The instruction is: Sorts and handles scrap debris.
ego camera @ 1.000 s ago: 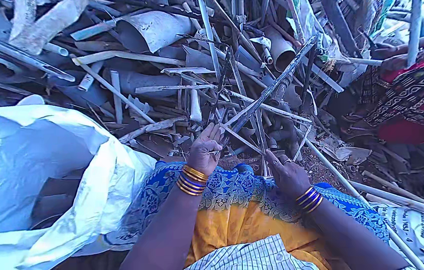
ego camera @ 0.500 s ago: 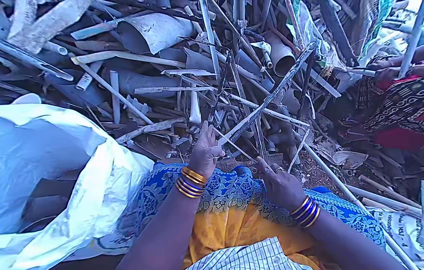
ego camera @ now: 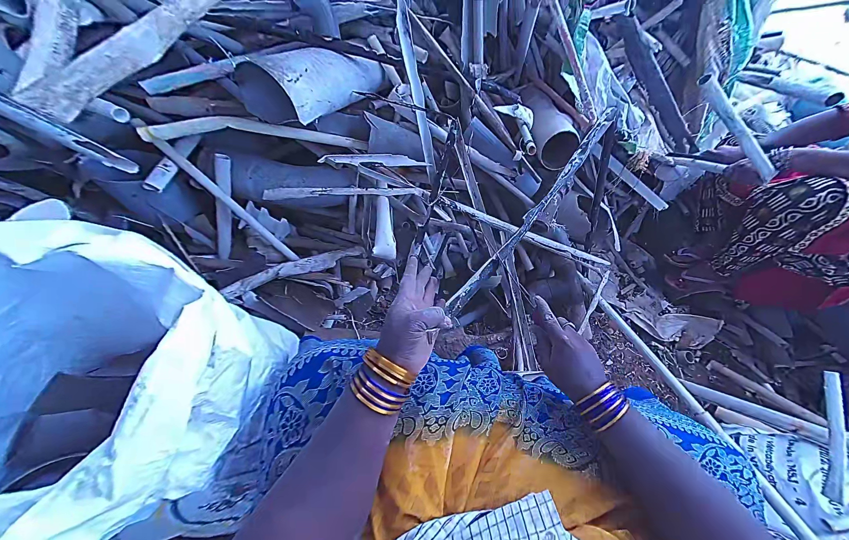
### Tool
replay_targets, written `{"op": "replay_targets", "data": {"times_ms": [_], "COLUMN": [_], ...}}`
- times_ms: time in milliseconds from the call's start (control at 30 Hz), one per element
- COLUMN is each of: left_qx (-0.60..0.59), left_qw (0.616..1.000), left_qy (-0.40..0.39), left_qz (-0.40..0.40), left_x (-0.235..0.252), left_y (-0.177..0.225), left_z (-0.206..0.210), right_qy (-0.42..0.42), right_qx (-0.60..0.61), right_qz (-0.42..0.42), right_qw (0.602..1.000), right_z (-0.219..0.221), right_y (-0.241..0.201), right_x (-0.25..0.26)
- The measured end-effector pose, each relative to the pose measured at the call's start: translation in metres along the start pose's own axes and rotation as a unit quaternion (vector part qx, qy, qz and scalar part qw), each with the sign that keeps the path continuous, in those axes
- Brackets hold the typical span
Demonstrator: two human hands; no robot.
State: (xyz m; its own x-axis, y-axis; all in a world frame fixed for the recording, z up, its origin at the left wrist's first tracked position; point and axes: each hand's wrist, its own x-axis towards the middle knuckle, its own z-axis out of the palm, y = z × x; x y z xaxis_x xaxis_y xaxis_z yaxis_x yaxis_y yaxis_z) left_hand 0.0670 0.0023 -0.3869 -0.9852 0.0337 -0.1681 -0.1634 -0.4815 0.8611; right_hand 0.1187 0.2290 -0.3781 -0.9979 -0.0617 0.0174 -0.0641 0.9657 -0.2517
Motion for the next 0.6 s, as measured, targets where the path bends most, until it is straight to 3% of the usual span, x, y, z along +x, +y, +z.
{"op": "replay_targets", "data": {"times_ms": [100,133,200,267,300,400,433,533,600], "left_qx": [-0.102,-0.150,-0.222,-0.255,-0.269,-0.281,-0.277,-0.278,-0.280], "left_qw": [0.993,0.985,0.969,0.961,0.958,0.953,0.955,0.956,0.956], "left_qy": [0.040,0.042,0.047,0.054,0.057,0.088,0.082,0.047,0.053], "left_qz": [-0.044,-0.067,-0.093,-0.090,-0.081,-0.069,-0.074,-0.079,-0.074], "left_x": [0.002,0.002,0.001,0.001,0.002,0.004,0.003,0.000,0.002], "left_y": [0.005,0.006,0.009,0.011,0.012,0.014,0.015,0.012,0.013], "left_z": [0.001,0.001,0.005,0.007,0.008,0.009,0.009,0.009,0.009], "right_qy": [0.085,0.097,0.045,0.038,0.040,0.153,0.157,0.056,0.100], "right_qx": [0.002,-0.010,-0.009,0.012,0.029,0.016,0.007,0.029,0.024], "right_qz": [-0.144,-0.139,-0.049,-0.039,-0.065,-0.200,-0.185,-0.034,-0.107], "right_qw": [0.986,0.985,0.998,0.998,0.997,0.968,0.970,0.997,0.989], "right_z": [0.017,0.018,0.012,0.012,0.012,0.028,0.030,0.017,0.022], "right_y": [-0.009,-0.004,0.006,0.000,-0.011,-0.021,-0.016,-0.008,-0.015], "right_x": [-0.017,-0.011,0.010,0.016,0.010,-0.002,0.002,0.014,0.004]}}
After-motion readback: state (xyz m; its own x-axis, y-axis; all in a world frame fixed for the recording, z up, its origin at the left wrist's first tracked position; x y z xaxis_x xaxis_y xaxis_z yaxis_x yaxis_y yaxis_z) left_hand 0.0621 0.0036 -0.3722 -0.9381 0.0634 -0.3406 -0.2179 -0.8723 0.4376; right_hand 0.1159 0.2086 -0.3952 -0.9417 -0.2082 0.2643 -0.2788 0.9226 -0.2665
